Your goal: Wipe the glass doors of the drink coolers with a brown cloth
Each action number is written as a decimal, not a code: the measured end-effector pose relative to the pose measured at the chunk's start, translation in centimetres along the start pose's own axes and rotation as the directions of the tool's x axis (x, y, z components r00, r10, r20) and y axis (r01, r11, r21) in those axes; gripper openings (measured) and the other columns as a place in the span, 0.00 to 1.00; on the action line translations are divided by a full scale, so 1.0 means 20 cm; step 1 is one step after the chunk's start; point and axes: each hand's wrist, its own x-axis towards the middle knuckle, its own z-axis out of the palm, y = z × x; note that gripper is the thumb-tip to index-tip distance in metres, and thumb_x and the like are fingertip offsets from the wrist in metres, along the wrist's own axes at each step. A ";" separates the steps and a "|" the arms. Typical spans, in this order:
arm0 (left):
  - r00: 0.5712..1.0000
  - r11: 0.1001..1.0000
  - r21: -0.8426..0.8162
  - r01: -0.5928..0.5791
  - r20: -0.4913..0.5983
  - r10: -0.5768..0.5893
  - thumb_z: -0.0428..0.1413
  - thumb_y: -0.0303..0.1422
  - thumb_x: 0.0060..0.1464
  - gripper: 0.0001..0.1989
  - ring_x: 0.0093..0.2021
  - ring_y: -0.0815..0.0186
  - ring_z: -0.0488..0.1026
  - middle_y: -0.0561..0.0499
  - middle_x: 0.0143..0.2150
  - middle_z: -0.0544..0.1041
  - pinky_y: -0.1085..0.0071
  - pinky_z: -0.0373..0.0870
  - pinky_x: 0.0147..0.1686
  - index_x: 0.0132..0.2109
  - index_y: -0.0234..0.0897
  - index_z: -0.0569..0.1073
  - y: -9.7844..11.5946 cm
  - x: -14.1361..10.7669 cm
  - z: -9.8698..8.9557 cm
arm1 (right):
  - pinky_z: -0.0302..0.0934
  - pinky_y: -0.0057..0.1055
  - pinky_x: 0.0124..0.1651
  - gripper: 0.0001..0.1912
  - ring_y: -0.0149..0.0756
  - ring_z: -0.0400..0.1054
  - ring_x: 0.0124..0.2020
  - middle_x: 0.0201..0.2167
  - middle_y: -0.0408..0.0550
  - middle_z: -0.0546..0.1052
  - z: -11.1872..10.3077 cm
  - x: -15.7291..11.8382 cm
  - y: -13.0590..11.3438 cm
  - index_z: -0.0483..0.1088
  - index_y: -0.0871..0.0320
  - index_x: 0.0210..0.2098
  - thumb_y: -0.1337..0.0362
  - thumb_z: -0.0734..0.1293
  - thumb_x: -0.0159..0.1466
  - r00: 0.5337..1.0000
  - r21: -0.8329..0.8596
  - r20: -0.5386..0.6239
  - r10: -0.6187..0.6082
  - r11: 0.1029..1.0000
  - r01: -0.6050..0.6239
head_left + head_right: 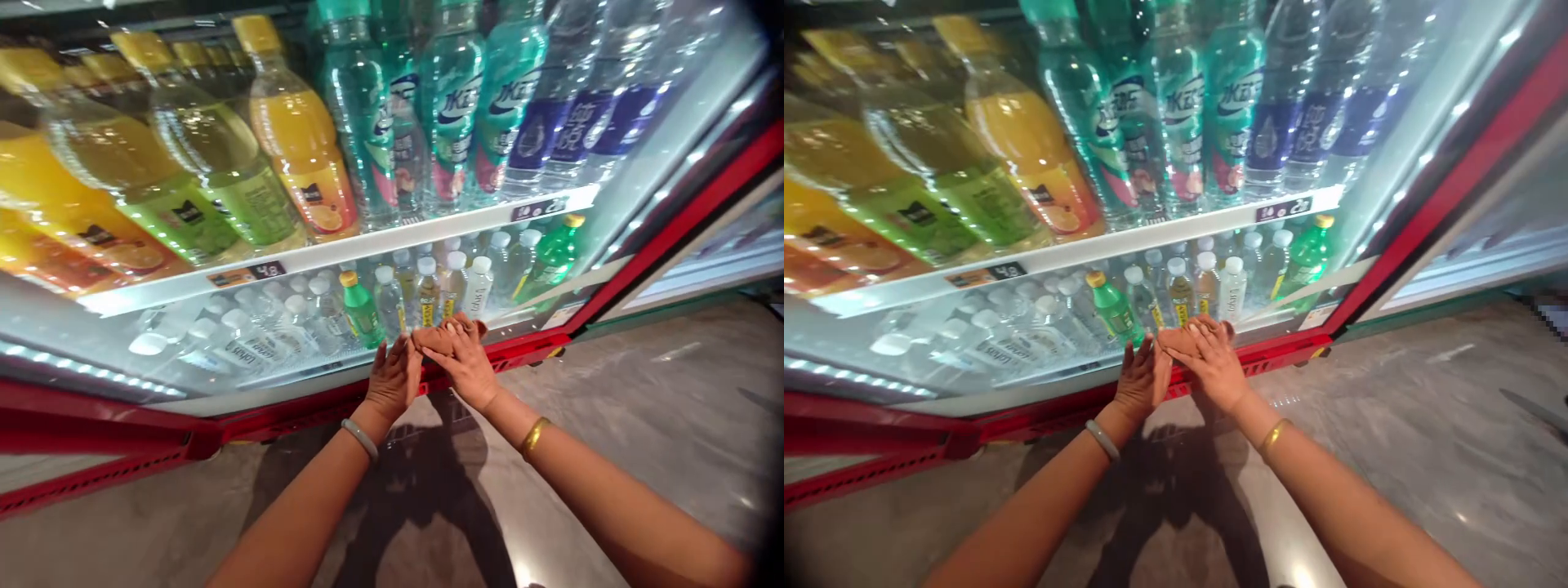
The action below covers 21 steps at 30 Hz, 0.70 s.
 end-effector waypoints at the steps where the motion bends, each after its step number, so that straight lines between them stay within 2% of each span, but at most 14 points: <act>1: 1.000 1.000 0.021 0.004 0.020 -0.004 0.58 0.30 0.63 0.32 0.80 0.64 0.34 0.44 0.74 0.66 0.57 0.30 0.79 0.72 0.36 0.65 -0.02 -0.03 -0.01 | 0.50 0.58 0.76 0.36 0.45 0.52 0.76 0.79 0.42 0.50 -0.01 -0.02 0.00 0.68 0.34 0.65 0.77 0.66 0.65 1.000 0.023 0.005 -0.029 0.999 0.029; 3: 0.998 0.998 0.061 0.021 0.054 -0.025 0.58 0.29 0.63 0.31 0.80 0.67 0.34 0.47 0.73 0.68 0.59 0.29 0.79 0.71 0.38 0.66 -0.07 -0.10 -0.04 | 0.47 0.63 0.76 0.35 0.48 0.51 0.77 0.79 0.44 0.47 -0.03 -0.04 0.03 0.69 0.37 0.65 0.77 0.66 0.66 0.999 0.043 -0.006 -0.035 0.998 0.035; 6: 0.997 0.994 0.095 0.047 0.055 -0.052 0.56 0.28 0.64 0.32 0.80 0.70 0.33 0.49 0.73 0.67 0.60 0.27 0.79 0.73 0.40 0.63 -0.14 -0.17 -0.07 | 0.44 0.72 0.73 0.36 0.61 0.39 0.79 0.80 0.49 0.36 -0.01 0.05 0.01 0.65 0.42 0.69 0.72 0.69 0.65 0.995 0.021 -0.072 0.065 0.998 -0.064; 7: 0.997 0.993 0.099 0.059 0.046 -0.063 0.56 0.29 0.64 0.32 0.80 0.69 0.33 0.48 0.74 0.66 0.59 0.27 0.79 0.74 0.39 0.62 -0.16 -0.18 -0.08 | 0.43 0.74 0.72 0.36 0.64 0.37 0.79 0.80 0.50 0.36 0.01 0.09 -0.04 0.64 0.42 0.70 0.70 0.71 0.65 0.993 0.004 -0.083 0.085 0.996 -0.085; 8: 0.997 0.992 0.100 0.070 0.035 -0.074 0.56 0.30 0.65 0.32 0.80 0.67 0.32 0.46 0.74 0.65 0.57 0.27 0.79 0.74 0.37 0.62 -0.19 -0.19 -0.09 | 0.42 0.74 0.73 0.36 0.63 0.36 0.79 0.80 0.50 0.39 0.04 0.12 -0.09 0.64 0.41 0.70 0.68 0.71 0.65 0.994 -0.011 -0.075 0.075 0.997 -0.076; 10: 0.996 0.990 0.107 0.090 0.010 -0.091 0.56 0.33 0.65 0.33 0.81 0.63 0.31 0.43 0.75 0.63 0.55 0.27 0.78 0.74 0.34 0.61 -0.25 -0.22 -0.12 | 0.39 0.70 0.75 0.33 0.56 0.42 0.79 0.78 0.49 0.52 0.09 0.15 -0.20 0.66 0.40 0.68 0.67 0.70 0.66 0.999 -0.012 -0.003 -0.040 0.999 0.040; 13: 0.996 0.987 0.135 0.092 -0.014 -0.091 0.55 0.33 0.65 0.33 0.81 0.64 0.32 0.43 0.74 0.65 0.57 0.29 0.79 0.75 0.34 0.60 -0.37 -0.28 -0.20 | 0.40 0.49 0.79 0.28 0.39 0.54 0.75 0.68 0.44 0.71 0.13 0.09 -0.30 0.72 0.44 0.63 0.71 0.66 0.66 0.962 0.069 0.102 -0.252 0.967 0.246; 15: 0.995 0.982 0.163 0.096 -0.019 -0.094 0.56 0.33 0.65 0.34 0.81 0.66 0.33 0.44 0.73 0.67 0.58 0.29 0.79 0.75 0.35 0.59 -0.45 -0.35 -0.27 | 0.38 0.42 0.80 0.27 0.34 0.53 0.75 0.66 0.44 0.74 0.12 0.08 -0.30 0.73 0.48 0.62 0.73 0.64 0.67 0.950 0.123 0.099 -0.297 0.951 0.284; 16: 0.995 0.979 0.177 0.100 -0.019 -0.099 0.56 0.34 0.65 0.35 0.81 0.66 0.33 0.44 0.73 0.67 0.57 0.29 0.79 0.76 0.36 0.58 -0.49 -0.38 -0.29 | 0.35 0.44 0.80 0.28 0.34 0.49 0.77 0.68 0.46 0.72 0.11 0.09 -0.30 0.71 0.48 0.64 0.74 0.64 0.67 0.955 0.138 0.076 -0.285 0.952 0.273; 18: 0.992 0.972 0.198 0.125 -0.033 -0.121 0.55 0.35 0.66 0.36 0.81 0.64 0.32 0.44 0.74 0.65 0.56 0.28 0.78 0.76 0.35 0.56 -0.56 -0.44 -0.33 | 0.31 0.55 0.79 0.31 0.41 0.40 0.80 0.75 0.49 0.61 0.11 0.19 -0.34 0.67 0.46 0.68 0.72 0.66 0.67 0.976 0.141 0.005 -0.218 0.966 0.215; 20: 0.985 0.963 0.212 0.169 -0.066 -0.158 0.54 0.36 0.67 0.36 0.81 0.62 0.30 0.43 0.76 0.60 0.54 0.27 0.78 0.77 0.33 0.54 -0.60 -0.49 -0.34 | 0.31 0.62 0.78 0.35 0.49 0.35 0.80 0.78 0.48 0.54 0.15 0.32 -0.46 0.63 0.42 0.70 0.70 0.69 0.67 0.985 0.120 -0.066 -0.158 0.979 0.165; 21: 0.979 0.956 0.215 0.200 -0.079 -0.187 0.54 0.37 0.67 0.36 0.81 0.61 0.30 0.43 0.77 0.58 0.53 0.27 0.78 0.77 0.33 0.54 -0.61 -0.51 -0.35 | 0.32 0.62 0.78 0.35 0.51 0.35 0.80 0.78 0.48 0.54 0.18 0.37 -0.54 0.63 0.42 0.70 0.69 0.69 0.66 0.983 0.111 -0.085 -0.160 0.979 0.169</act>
